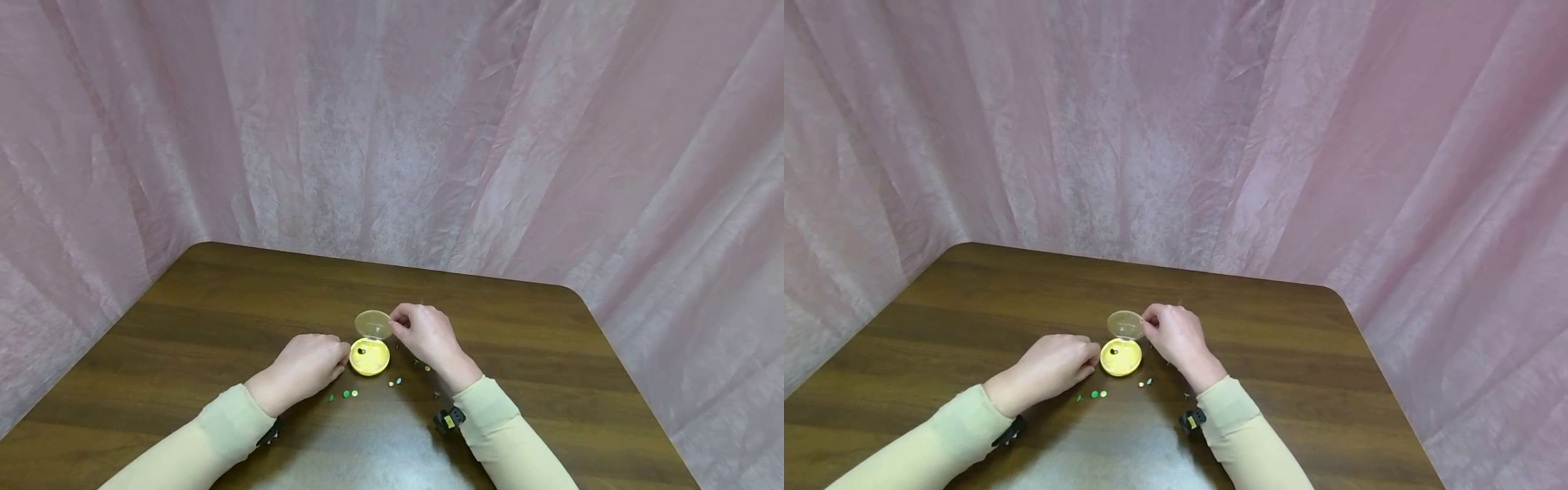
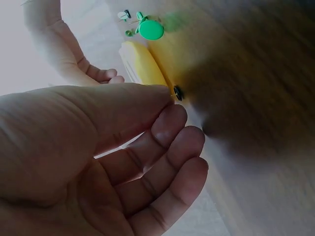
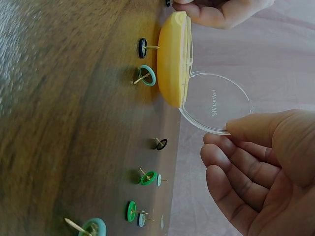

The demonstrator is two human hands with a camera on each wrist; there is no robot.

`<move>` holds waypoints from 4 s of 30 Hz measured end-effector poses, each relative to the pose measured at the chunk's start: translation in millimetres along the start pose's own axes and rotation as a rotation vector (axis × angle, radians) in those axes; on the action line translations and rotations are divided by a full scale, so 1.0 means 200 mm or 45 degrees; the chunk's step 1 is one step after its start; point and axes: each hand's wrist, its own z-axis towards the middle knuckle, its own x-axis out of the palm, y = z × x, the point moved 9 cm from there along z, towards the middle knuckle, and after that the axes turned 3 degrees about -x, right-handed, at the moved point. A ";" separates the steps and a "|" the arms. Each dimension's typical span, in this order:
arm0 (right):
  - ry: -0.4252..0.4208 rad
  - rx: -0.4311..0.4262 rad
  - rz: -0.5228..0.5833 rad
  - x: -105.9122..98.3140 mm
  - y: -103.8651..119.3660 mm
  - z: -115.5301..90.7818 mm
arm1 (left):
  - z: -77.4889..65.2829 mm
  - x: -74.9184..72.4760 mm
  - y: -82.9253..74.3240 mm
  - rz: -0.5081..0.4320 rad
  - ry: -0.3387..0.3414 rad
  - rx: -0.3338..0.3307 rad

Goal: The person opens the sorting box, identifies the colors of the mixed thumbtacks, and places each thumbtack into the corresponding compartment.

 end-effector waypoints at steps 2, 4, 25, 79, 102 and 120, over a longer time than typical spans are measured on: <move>0.004 -0.006 0.002 0.00 0.00 -0.01 | -0.01 0.00 0.00 0.004 -0.008 0.003; 0.007 -0.009 0.000 0.01 0.01 -0.01 | -0.01 0.00 -0.01 0.000 -0.011 0.002; -0.004 -0.020 0.000 -0.01 -0.01 0.00 | 0.02 -0.01 -0.03 0.022 -0.034 0.021; -0.003 -0.010 -0.004 0.00 -0.01 0.01 | 0.09 -0.15 0.11 -0.663 -0.013 -0.223; -0.020 -0.016 -0.012 -0.01 -0.02 0.01 | 0.09 -0.27 -0.04 -2.369 0.119 -0.172; -0.013 0.000 -0.008 -0.01 -0.02 0.01 | 0.07 -0.38 -0.13 -2.622 0.230 0.107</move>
